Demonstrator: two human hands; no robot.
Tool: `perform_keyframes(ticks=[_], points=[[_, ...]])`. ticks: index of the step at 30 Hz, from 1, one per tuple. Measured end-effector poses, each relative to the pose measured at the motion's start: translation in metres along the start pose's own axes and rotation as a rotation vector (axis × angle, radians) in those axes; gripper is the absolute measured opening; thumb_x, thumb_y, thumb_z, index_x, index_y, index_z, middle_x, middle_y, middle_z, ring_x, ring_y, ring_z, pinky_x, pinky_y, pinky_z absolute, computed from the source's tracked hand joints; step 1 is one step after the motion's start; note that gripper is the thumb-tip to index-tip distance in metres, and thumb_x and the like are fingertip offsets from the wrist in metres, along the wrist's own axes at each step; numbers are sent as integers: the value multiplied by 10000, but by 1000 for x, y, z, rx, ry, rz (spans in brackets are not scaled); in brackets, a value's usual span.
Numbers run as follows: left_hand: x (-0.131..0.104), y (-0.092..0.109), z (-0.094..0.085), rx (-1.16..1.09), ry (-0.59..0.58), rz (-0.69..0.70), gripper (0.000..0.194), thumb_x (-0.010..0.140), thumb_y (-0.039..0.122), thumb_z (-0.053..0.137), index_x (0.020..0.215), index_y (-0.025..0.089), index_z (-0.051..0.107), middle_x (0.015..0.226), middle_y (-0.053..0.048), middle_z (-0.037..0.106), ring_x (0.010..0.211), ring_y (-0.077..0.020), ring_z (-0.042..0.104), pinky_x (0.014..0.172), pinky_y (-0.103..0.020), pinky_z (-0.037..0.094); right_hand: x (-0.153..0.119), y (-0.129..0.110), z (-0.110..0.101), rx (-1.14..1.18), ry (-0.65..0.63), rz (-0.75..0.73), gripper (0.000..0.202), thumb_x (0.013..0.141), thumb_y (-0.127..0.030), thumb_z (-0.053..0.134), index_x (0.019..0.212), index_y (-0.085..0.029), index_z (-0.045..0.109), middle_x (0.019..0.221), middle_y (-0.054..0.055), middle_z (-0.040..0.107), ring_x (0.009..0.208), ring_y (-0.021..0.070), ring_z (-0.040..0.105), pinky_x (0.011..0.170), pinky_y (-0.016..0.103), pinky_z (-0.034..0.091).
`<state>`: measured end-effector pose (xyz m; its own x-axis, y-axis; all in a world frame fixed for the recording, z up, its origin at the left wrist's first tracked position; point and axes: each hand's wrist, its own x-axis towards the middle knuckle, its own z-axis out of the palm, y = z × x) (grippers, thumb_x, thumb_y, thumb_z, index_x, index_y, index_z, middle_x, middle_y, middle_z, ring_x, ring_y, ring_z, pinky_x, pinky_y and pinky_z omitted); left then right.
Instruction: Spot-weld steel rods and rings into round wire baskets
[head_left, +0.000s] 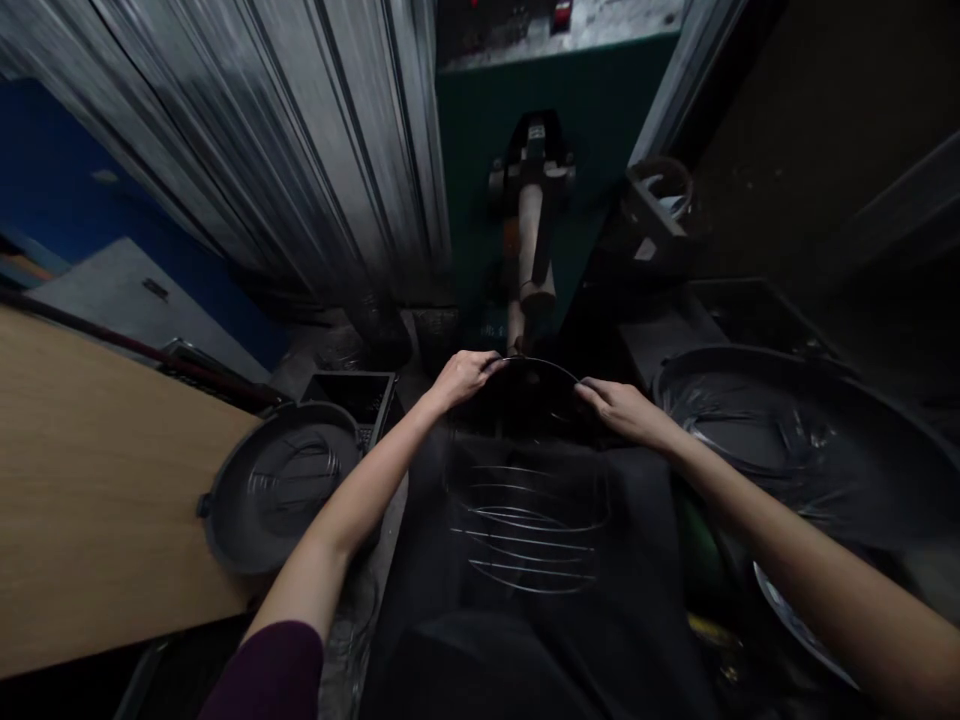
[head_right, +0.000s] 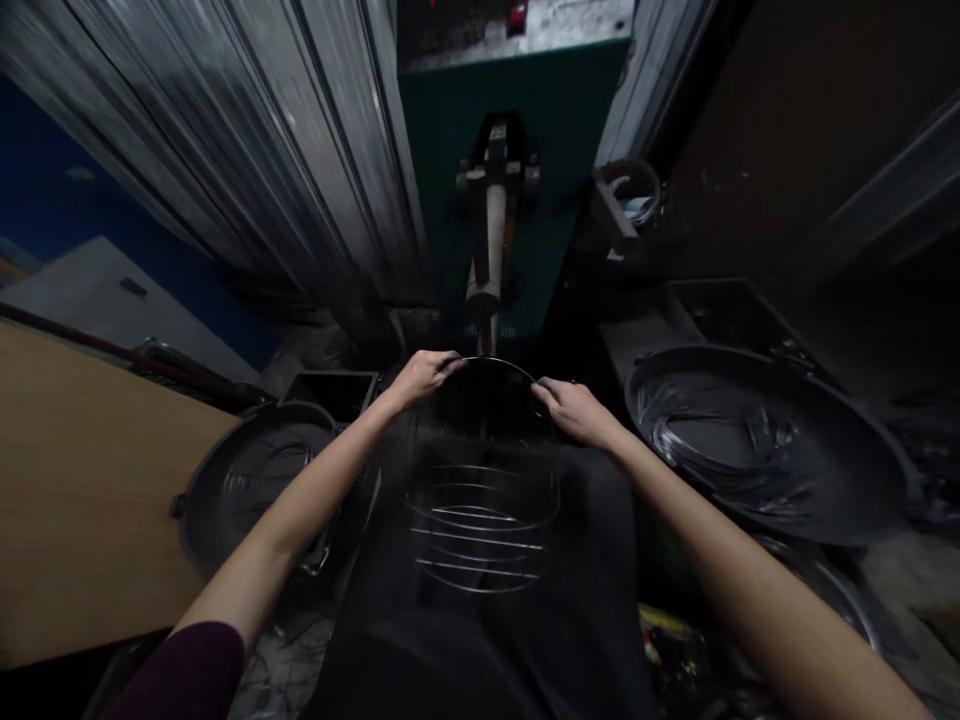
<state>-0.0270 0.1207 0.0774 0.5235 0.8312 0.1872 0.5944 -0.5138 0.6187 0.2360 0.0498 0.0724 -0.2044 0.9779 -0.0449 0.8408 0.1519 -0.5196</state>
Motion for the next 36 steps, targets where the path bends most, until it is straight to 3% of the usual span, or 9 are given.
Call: perform_keyframes(ticks=[3,6,10,13,17,21,24,26,36], points=[[-59,-5,-13,-267,190,-110,305,854,416,529,956,181,693,953,-52,705,903,-171,626,843,-254,450,-18,-3,5,41,178,-41,254,862,-369,390,763,-214,564,635,41,594,593,188,574,608,269,401],[-137,-13,-1,-546,446,-468,427,823,530,524,857,145,704,825,-71,708,847,-194,637,818,-288,481,-34,2,-2,106,354,-42,273,874,-411,403,755,-216,553,580,19,542,529,162,517,565,260,368],[-197,-8,54,-1157,51,-923,519,802,576,541,857,83,693,767,-134,699,722,-214,654,687,-312,512,-45,6,-8,194,541,-6,342,886,-478,403,726,-208,539,587,10,511,531,145,478,551,255,357],[-184,14,80,-1577,157,-1004,508,908,513,390,963,83,654,840,-126,693,783,-188,662,724,-296,512,-49,8,3,302,572,10,357,883,-500,410,755,-200,555,616,10,529,570,147,493,576,253,380],[-138,34,74,-1690,532,-973,244,935,243,417,846,136,616,419,62,438,403,-66,458,572,-199,454,-80,41,21,466,427,78,360,875,-496,401,908,-208,615,844,45,652,828,196,602,764,291,444],[-112,33,65,-1626,656,-800,200,907,216,470,790,124,604,338,101,256,335,-46,294,509,-172,380,-164,120,35,173,500,594,249,815,-422,468,864,-227,615,999,147,660,993,280,598,856,373,414],[-100,26,70,-1538,757,-685,235,884,326,521,821,117,609,348,102,279,342,-38,277,481,-164,339,-224,180,49,-70,267,1000,152,745,-328,529,609,-275,484,833,208,646,863,346,621,772,419,418],[-91,22,76,-1467,794,-637,255,862,366,552,860,117,610,360,105,293,341,-32,262,454,-157,303,-245,205,59,-84,132,1082,278,722,-324,544,531,-308,342,740,194,618,827,356,624,750,418,422],[-58,11,91,-1271,967,-551,404,831,431,550,1081,119,607,418,113,268,338,-24,205,369,-159,124,-238,203,74,-80,15,1192,234,696,-410,395,527,-310,268,844,287,617,905,383,634,768,448,467]])
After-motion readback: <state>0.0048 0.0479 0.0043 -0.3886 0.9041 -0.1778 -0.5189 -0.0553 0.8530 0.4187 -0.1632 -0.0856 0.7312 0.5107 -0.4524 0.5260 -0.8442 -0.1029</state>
